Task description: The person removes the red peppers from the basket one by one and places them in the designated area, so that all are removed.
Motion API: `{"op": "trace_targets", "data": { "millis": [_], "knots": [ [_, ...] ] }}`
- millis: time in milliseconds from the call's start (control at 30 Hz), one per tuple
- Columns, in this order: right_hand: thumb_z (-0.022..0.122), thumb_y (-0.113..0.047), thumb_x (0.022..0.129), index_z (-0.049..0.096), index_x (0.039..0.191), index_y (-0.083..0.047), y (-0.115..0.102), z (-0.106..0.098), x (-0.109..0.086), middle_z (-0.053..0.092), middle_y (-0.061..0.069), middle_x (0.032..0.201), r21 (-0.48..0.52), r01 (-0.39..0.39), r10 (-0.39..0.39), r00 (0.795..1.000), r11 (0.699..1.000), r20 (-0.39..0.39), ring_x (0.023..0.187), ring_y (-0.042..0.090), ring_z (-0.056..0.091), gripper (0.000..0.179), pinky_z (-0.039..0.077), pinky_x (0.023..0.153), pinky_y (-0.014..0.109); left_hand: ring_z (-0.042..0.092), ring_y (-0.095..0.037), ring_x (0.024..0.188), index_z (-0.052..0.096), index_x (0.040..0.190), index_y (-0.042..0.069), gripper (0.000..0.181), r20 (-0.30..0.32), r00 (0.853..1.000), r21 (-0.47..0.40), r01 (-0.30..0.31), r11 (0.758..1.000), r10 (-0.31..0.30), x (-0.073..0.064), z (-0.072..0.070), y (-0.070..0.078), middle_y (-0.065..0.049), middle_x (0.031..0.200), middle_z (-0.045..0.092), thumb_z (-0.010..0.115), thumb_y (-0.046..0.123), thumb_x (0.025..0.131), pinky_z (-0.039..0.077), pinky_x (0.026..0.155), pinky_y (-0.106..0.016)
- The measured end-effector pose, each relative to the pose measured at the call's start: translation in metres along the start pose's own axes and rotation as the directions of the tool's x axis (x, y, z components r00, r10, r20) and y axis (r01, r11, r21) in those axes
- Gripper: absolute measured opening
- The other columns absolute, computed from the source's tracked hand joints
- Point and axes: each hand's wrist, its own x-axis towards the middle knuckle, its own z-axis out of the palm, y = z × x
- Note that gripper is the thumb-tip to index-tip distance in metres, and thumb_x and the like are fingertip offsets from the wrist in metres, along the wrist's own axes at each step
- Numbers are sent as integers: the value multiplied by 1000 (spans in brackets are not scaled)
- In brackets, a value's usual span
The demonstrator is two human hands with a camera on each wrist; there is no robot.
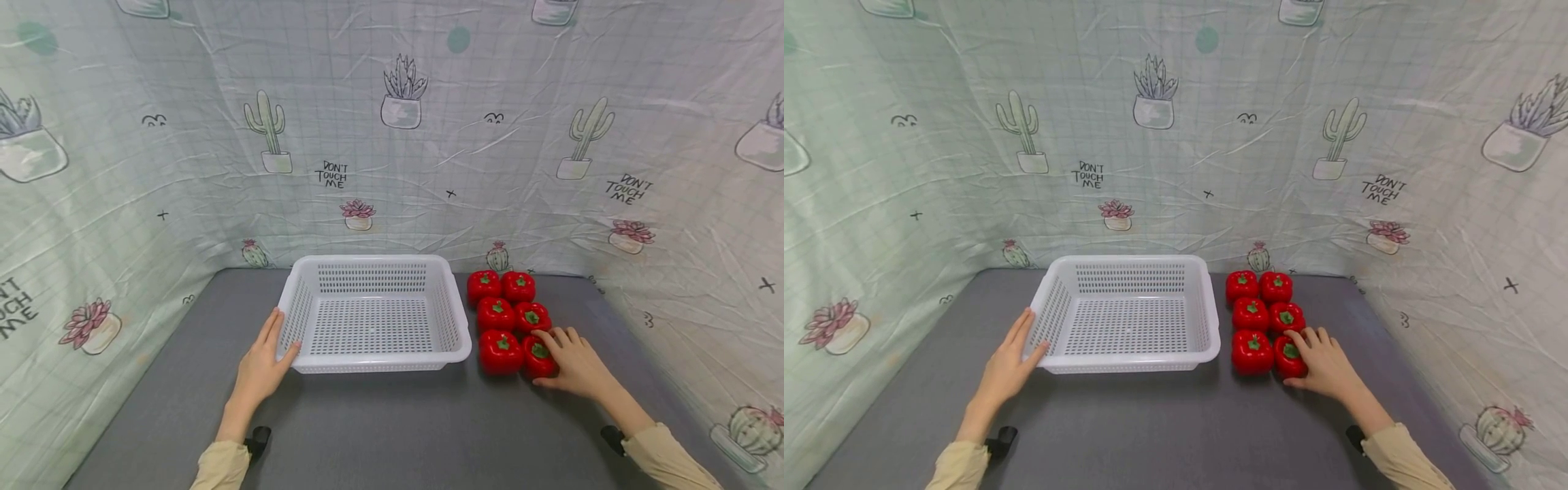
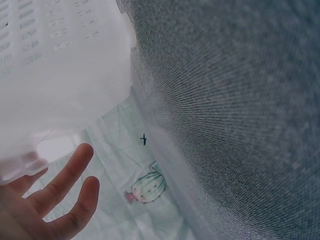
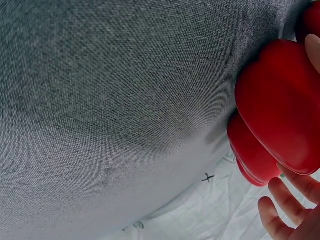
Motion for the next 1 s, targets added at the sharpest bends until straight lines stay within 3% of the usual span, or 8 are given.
{"op": "trace_targets", "data": {
  "millis": [367, 667, 833, 1000],
  "knots": [
    [79, -51, 50, 45, 123, -16, 2, 1, -3, 50, 13, 101, 23, -86, 85, 994, 996, 69, 89, 31, 45, 88, 39, 66, 43, 39, -40, 123, 25, 139, 1, 68, 47, 999, 7, -2, 1000, 2, 2, -2, -1, -17, 146, 24, 51, 37, 87, 40, 84, -55],
    [72, -53, 62, 46, 123, -18, 4, -4, -7, 53, 9, 103, 71, -108, 105, 993, 992, 45, 90, 28, 45, 75, 39, 68, 44, 38, -44, 121, 25, 140, 1, 70, 93, 996, 38, 5, 999, -9, 5, -8, 0, -17, 147, 23, 52, 38, 86, 38, 84, -58],
    [70, -45, 70, 47, 123, -17, 9, -5, -13, 55, 8, 105, 128, -129, 126, 992, 983, 32, 93, 29, 48, 65, 40, 70, 49, 34, -44, 124, 23, 140, 2, 68, 133, 991, -24, 29, 999, -26, 6, -11, 2, -17, 148, 20, 49, 37, 88, 35, 88, -60],
    [66, -41, 76, 47, 124, -13, 18, -3, -19, 55, 12, 108, 158, -184, 181, 983, 970, 31, 95, 32, 47, 58, 39, 68, 50, 24, -42, 131, 19, 142, 5, 64, 168, 984, -156, 80, 985, -53, 7, -13, 3, -15, 150, 14, 43, 35, 92, 27, 96, -61]
  ]
}}
